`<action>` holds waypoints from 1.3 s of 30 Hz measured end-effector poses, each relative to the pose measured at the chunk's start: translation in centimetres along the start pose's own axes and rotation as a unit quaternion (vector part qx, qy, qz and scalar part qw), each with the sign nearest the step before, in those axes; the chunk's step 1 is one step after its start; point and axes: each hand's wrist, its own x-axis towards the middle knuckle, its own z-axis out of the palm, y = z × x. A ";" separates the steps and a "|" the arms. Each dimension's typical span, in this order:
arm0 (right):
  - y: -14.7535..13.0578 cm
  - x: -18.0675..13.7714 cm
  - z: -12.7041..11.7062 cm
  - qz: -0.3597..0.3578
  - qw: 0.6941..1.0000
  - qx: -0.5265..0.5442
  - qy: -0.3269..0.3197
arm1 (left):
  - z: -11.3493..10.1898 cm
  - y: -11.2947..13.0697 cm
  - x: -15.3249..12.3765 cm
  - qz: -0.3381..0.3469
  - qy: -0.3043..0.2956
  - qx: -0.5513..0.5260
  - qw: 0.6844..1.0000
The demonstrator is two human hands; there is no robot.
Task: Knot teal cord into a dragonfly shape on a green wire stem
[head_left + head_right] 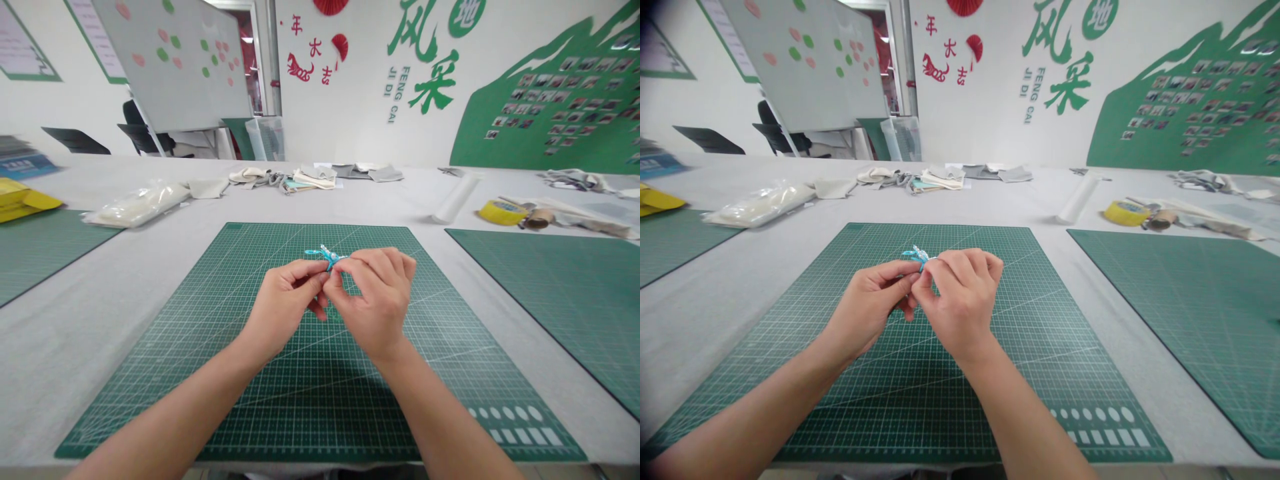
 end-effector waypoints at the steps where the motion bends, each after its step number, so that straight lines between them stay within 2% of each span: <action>1: -0.1 0.0 0.0 0.004 1.000 0.008 -0.003 | 0.0 0.0 0.0 0.000 0.003 0.003 1.000; 6: -0.4 0.1 -0.3 0.015 0.999 0.037 -0.021 | -0.2 0.0 0.2 0.000 0.009 -0.024 1.000; 9: -0.3 0.1 -0.4 0.036 0.998 0.043 -0.002 | -0.3 -0.1 0.3 -0.003 0.013 -0.044 0.999; 19: -0.2 -0.2 -0.1 0.057 0.998 0.026 -0.014 | -0.1 -0.3 0.1 0.017 0.011 -0.039 0.999; 28: -0.1 -0.2 0.1 0.032 0.999 -0.002 -0.004 | 0.3 0.0 -0.1 0.018 0.024 -0.004 1.000; 35: -0.2 -0.2 0.2 0.031 0.999 0.024 -0.029 | 0.3 -0.1 -0.1 0.019 0.025 -0.003 0.999; 39: -0.3 -0.2 0.1 0.023 0.999 0.038 -0.023 | 0.1 -0.4 0.1 0.015 0.022 -0.028 0.999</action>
